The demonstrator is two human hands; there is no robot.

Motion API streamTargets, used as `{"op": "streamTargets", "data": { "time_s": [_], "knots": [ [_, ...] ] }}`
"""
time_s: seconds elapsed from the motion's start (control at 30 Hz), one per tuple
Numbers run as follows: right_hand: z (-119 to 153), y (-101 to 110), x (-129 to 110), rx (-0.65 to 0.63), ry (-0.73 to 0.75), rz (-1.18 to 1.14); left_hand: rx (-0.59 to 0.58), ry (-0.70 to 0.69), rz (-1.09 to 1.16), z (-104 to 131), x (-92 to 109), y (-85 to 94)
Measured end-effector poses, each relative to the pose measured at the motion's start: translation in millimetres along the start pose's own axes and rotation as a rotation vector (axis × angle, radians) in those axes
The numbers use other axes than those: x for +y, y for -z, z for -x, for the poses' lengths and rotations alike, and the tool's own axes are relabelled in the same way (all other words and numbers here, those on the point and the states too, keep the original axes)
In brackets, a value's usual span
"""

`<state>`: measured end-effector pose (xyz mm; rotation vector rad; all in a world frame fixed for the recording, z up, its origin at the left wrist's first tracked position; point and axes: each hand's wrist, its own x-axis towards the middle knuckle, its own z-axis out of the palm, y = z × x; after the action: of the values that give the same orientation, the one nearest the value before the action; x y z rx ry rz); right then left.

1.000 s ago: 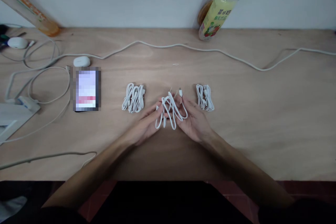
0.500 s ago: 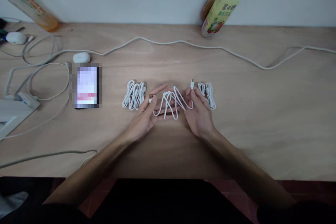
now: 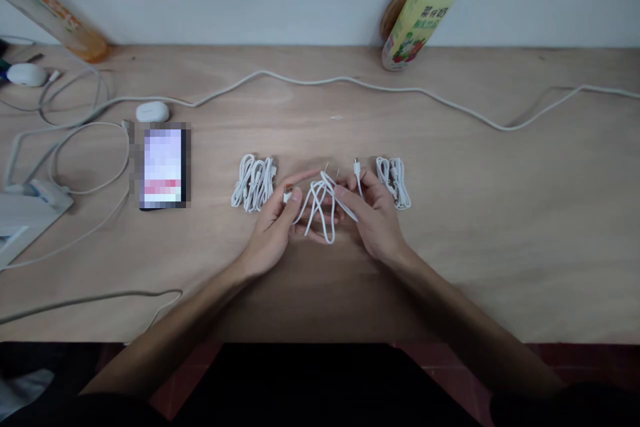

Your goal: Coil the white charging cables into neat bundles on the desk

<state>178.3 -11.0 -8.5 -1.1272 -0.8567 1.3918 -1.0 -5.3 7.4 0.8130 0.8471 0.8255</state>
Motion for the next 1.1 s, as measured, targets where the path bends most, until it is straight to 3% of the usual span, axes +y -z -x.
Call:
{"op": "streamTargets", "data": {
  "time_s": [0.27, 0.63, 0.9, 1.1],
  "knots": [
    [0, 2, -10, -0.099, -0.005, 0.051, -0.021, -0.036, 0.019, 0, 0, 2.5],
    [-2, 1, -6, -0.099, 0.012, -0.142, -0.056, 0.083, 0.173, -4, 3, 4.2],
    [1, 0, -8, -0.203, -0.025, -0.158, -0.094, 0.186, 0.406, -1, 9, 0.4],
    [3, -1, -8, -0.232, -0.043, -0.164, -0.104, 0.201, 0.340, -3, 6, 1.4]
  ]
}}
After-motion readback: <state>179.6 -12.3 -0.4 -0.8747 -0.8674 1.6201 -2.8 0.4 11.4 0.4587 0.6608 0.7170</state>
